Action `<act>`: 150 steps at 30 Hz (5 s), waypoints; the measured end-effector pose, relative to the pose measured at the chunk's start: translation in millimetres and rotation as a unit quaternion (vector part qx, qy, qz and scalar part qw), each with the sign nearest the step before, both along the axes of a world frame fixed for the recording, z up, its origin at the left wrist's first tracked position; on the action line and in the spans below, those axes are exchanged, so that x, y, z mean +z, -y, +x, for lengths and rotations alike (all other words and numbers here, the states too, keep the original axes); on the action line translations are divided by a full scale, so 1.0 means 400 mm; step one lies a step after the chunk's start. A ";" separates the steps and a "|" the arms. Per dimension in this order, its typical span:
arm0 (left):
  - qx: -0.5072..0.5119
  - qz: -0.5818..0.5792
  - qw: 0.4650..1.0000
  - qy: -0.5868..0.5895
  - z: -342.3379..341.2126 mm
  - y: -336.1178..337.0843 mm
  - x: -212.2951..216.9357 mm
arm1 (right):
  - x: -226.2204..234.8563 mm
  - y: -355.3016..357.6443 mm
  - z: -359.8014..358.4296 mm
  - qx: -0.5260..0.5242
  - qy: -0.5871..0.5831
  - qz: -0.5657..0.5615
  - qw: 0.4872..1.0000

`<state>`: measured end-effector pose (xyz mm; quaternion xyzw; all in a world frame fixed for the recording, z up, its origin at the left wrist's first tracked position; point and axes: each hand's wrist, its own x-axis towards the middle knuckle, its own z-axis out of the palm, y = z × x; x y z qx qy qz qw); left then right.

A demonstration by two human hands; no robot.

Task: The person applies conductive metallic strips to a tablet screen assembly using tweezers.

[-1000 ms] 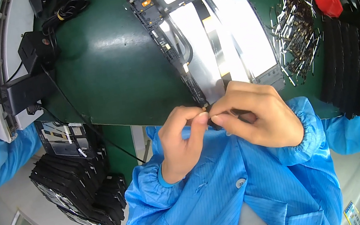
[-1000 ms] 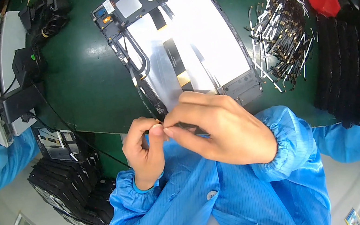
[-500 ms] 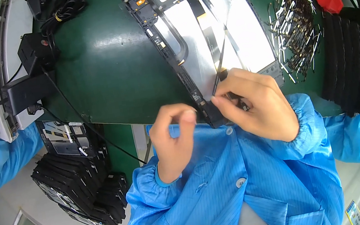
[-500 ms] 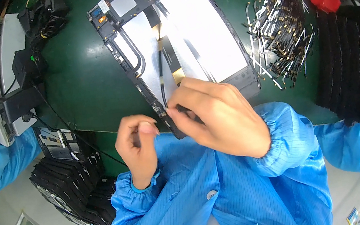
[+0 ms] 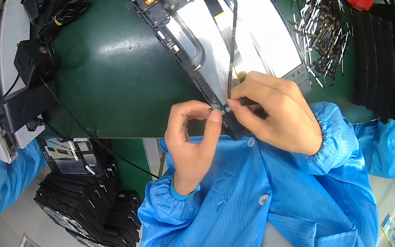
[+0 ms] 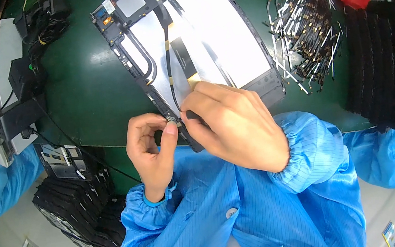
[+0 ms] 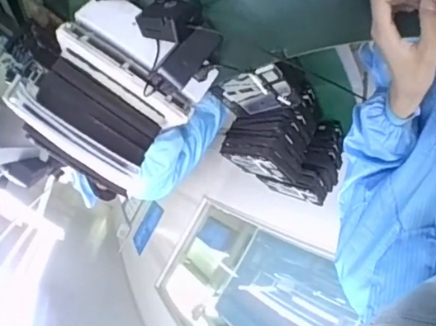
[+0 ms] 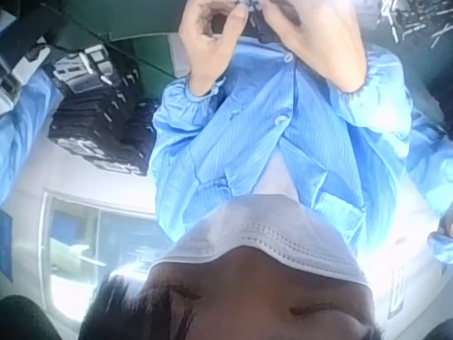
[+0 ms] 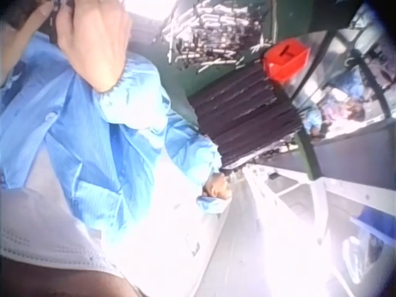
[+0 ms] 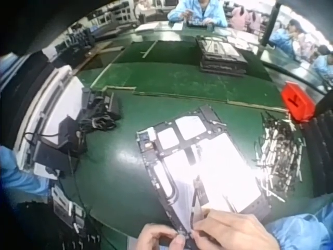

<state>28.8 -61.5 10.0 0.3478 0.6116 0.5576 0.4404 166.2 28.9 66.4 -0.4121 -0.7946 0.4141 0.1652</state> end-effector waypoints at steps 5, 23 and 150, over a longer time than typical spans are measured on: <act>-0.021 0.003 1.000 -0.006 -0.003 -0.002 0.002 | 0.002 -0.004 0.000 -0.003 -0.007 -0.004 1.000; 0.001 -0.015 0.994 0.108 -0.011 0.009 -0.003 | 0.028 -0.024 -0.002 0.065 0.045 -0.019 0.997; -0.041 -0.003 0.999 0.008 -0.026 -0.015 0.012 | 0.015 -0.035 0.008 0.073 -0.037 -0.039 0.996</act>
